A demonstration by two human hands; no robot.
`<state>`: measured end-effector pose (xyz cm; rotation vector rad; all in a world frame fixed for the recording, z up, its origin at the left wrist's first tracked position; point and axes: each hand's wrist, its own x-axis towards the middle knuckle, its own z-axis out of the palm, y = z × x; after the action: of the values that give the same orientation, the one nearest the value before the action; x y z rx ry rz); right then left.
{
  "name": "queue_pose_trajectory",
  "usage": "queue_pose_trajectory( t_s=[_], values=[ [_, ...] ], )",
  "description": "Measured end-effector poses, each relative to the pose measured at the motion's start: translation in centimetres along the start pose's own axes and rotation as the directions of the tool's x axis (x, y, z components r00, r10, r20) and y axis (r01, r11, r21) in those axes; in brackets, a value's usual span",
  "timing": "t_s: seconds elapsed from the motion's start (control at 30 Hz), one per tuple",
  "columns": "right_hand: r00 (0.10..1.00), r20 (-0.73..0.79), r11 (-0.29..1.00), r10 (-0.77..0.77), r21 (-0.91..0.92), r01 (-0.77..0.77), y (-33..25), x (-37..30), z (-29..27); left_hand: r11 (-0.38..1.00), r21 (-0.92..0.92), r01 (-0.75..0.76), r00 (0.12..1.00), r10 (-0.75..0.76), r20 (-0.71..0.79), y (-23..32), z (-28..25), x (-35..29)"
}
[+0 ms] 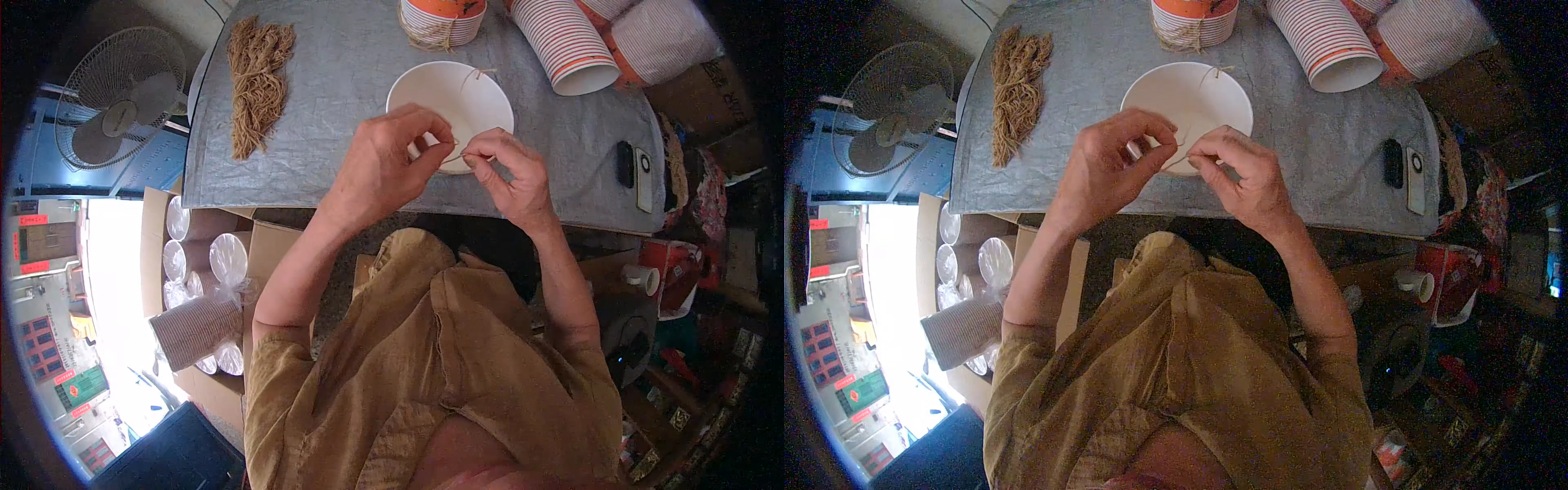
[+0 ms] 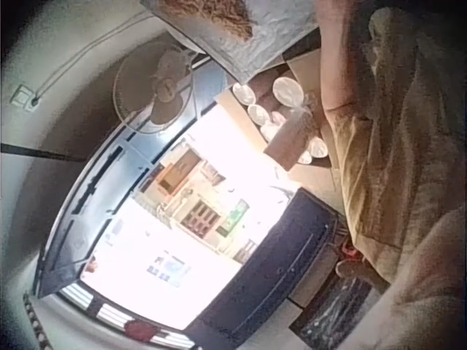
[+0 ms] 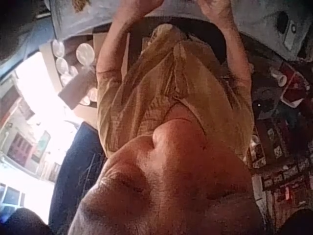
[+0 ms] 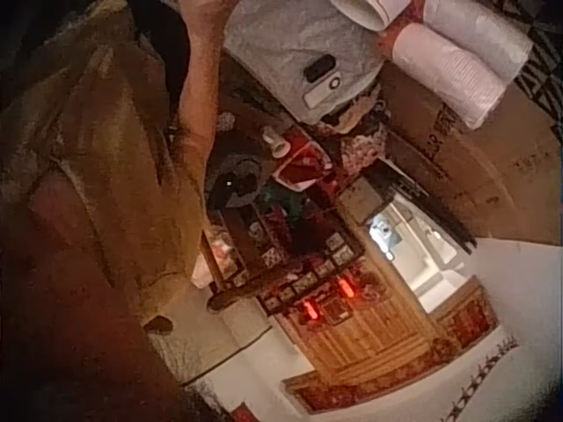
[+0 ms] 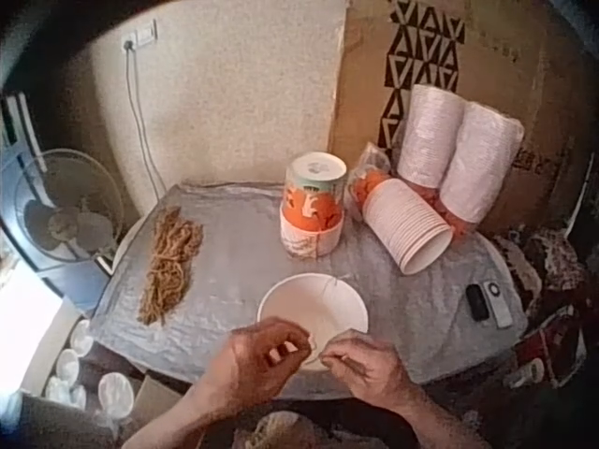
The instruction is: Thread twine through pre-punched holes in paper buckets and tie knots to create handles.
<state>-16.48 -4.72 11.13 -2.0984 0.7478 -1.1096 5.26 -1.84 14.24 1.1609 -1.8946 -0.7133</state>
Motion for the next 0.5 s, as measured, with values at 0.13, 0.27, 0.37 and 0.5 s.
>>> queue_pose_trajectory(
  t_s=[0.13,0.27,0.37,0.5],
  values=[
    [0.998,0.045,0.995,-0.047,-0.081,0.051,-0.9,0.0,0.2,0.973,-0.182,-0.139,0.986,0.118,-0.121,-0.7,0.6,0.9],
    [0.993,0.039,0.981,-0.113,-0.153,0.117,-1.7,0.0,0.4,0.837,-0.48,0.263,0.965,-0.217,0.149,-0.1,0.6,1.2],
    [0.989,0.008,0.973,-0.15,-0.178,0.149,-2.5,0.1,0.5,0.769,-0.509,0.386,0.918,-0.267,0.292,-0.7,1.2,1.1],
    [0.998,0.001,0.986,-0.067,-0.152,0.066,-3.8,1.0,-0.4,0.636,-0.631,0.443,0.892,-0.239,0.385,-1.1,2.1,0.8]
  ],
)
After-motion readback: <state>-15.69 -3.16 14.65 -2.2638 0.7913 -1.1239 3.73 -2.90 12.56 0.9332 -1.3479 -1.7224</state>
